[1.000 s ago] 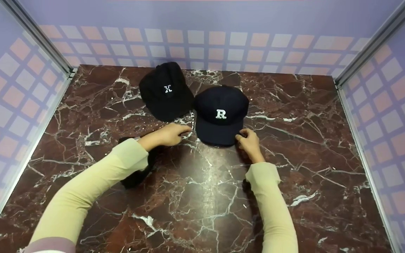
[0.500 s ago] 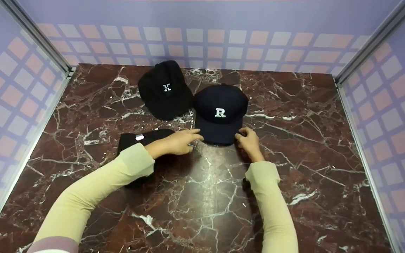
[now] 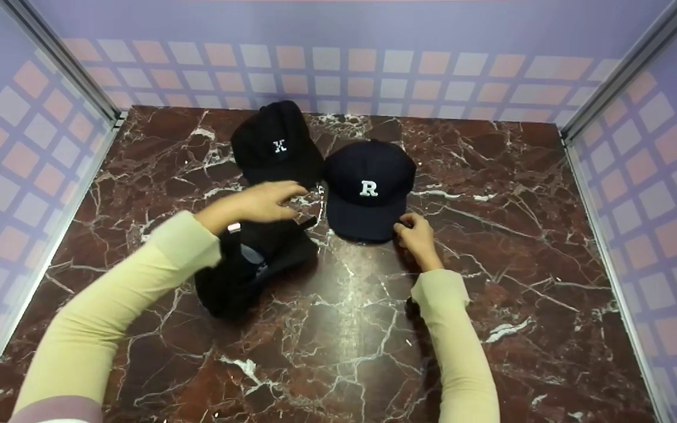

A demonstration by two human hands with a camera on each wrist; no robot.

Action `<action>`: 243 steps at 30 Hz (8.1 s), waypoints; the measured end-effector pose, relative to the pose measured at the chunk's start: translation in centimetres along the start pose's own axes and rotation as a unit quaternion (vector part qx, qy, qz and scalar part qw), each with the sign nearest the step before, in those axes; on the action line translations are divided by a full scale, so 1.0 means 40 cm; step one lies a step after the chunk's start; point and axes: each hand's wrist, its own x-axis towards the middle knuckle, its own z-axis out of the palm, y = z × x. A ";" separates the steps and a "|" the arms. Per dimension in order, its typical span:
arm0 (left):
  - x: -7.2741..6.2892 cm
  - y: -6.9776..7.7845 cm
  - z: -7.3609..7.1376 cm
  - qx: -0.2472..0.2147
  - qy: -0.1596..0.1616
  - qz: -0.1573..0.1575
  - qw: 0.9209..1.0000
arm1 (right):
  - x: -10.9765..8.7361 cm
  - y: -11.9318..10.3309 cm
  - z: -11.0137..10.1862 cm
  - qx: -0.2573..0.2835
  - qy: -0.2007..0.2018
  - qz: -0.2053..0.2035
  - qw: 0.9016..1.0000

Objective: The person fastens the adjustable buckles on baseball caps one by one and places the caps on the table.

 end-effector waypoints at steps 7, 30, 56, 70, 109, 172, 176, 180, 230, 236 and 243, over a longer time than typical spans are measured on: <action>-0.022 -0.135 -0.001 0.001 -0.015 -0.092 0.996 | 0.003 -0.002 -0.002 -0.012 0.003 0.008 1.000; 0.024 -0.333 0.161 -0.083 -0.098 -0.171 0.977 | -0.002 -0.002 0.000 0.006 0.004 0.003 1.000; 0.026 -0.250 0.195 -0.264 0.134 -0.170 0.940 | -0.003 0.001 0.000 -0.003 0.009 -0.003 1.000; 0.260 -0.433 0.405 -0.258 0.164 -0.229 0.924 | 0.001 0.003 0.002 0.006 0.010 -0.007 1.000; -0.042 -0.198 0.157 -0.122 0.118 -0.170 0.971 | -0.035 -0.113 -0.009 0.001 0.021 -0.061 0.998; -0.081 -0.165 0.108 -0.347 0.153 0.041 0.925 | -0.102 -0.249 0.197 -0.188 -0.240 -0.078 0.949; -0.095 -0.155 0.092 -0.355 0.157 0.039 0.921 | -0.103 -0.246 0.181 -0.124 -0.302 -0.085 0.941; -0.081 -0.177 0.102 -0.359 0.156 0.048 0.919 | -0.105 -0.244 0.160 -0.089 -0.373 -0.095 0.919; -0.126 -0.050 0.064 -0.367 0.117 0.097 0.918 | -0.121 -0.333 0.243 -0.299 -0.426 -0.142 0.842; -0.128 -0.038 0.061 -0.360 0.131 0.085 0.920 | -0.131 -0.322 0.273 -0.343 -0.408 -0.113 0.839; -0.076 -0.080 0.108 -0.338 0.152 0.071 0.926 | -0.130 -0.295 0.271 -0.347 -0.435 -0.140 0.819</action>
